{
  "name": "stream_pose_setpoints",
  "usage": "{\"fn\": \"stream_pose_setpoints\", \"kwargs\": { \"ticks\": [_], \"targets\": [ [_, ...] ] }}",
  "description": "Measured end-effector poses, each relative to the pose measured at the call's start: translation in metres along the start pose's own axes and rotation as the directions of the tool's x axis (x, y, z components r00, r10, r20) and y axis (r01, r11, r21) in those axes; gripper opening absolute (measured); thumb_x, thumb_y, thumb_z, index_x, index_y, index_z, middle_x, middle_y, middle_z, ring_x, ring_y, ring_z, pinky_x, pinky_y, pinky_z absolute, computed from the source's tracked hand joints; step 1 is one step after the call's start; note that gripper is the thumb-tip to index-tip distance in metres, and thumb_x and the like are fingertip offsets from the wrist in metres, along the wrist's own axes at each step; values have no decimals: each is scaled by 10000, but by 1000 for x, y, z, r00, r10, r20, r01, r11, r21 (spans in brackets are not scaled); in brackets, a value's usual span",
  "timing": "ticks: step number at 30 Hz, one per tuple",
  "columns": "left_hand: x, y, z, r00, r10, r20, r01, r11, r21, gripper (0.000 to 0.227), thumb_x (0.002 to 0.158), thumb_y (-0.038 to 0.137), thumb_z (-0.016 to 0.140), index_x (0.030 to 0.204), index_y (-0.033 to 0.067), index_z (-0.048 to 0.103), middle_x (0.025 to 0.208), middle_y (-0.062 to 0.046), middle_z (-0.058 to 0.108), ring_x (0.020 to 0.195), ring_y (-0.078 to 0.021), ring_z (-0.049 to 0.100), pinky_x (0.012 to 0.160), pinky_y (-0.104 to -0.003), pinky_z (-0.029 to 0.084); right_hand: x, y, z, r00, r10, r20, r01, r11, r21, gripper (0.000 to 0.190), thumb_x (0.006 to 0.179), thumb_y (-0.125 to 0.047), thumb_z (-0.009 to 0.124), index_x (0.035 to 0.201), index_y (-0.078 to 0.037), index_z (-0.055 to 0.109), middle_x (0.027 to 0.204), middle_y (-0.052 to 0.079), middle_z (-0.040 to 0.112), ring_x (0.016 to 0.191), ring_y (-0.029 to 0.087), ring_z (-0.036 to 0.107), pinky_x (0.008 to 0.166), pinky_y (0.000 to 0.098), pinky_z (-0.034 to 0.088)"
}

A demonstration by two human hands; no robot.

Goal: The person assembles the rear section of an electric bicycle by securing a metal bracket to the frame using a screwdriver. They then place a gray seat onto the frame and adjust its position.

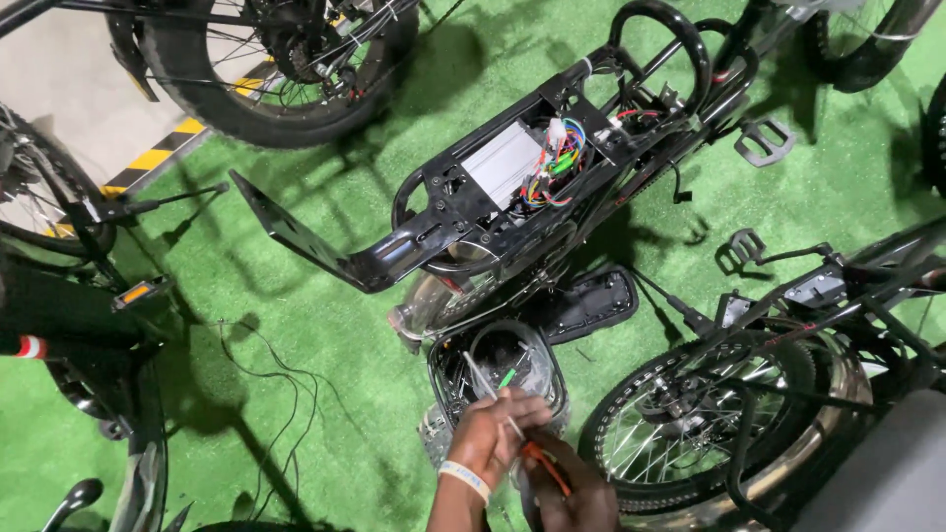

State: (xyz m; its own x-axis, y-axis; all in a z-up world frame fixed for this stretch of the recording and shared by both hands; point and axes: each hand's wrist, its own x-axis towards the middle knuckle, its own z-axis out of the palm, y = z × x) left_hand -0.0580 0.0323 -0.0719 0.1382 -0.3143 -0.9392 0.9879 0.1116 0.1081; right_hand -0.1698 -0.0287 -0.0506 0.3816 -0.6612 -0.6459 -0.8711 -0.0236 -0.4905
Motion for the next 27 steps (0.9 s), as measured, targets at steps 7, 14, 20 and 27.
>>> {"fn": "stream_pose_setpoints", "kwargs": {
  "ticks": [7,14,20,27],
  "targets": [
    [-32,10,26,970,173,169,-168,985,-43,200,964,133,481,983,-15,615,1088,-232,736,945,-285,715,580,-254,516,5,-36,-29,989,-146,23,133,949,284,402,655,-114,820,1049,-158,755,869,115,837,743,182,792,684,274,632],
    [-86,74,64,863,501,66,-506,859,83,236,883,233,569,1011,105,720,1116,-80,786,1004,-191,729,751,-287,440,10,-80,-89,672,-708,-217,740,640,206,283,661,-103,800,938,-51,767,851,91,759,730,117,699,696,189,531],
    [-70,101,64,782,519,-346,-596,785,-170,196,781,286,724,884,152,627,959,-36,729,914,-195,701,740,-360,480,-10,-136,-118,818,-529,-225,570,799,192,213,682,-44,780,892,-5,781,837,88,723,747,133,641,666,210,464],
    [-62,120,75,879,285,-383,-448,770,-455,461,754,286,700,1181,135,614,1214,-85,671,1165,-340,633,975,-491,436,0,-202,-137,741,-658,-129,663,749,-12,236,659,-88,817,887,-36,780,873,68,749,799,120,670,791,214,538]
  ]
}}
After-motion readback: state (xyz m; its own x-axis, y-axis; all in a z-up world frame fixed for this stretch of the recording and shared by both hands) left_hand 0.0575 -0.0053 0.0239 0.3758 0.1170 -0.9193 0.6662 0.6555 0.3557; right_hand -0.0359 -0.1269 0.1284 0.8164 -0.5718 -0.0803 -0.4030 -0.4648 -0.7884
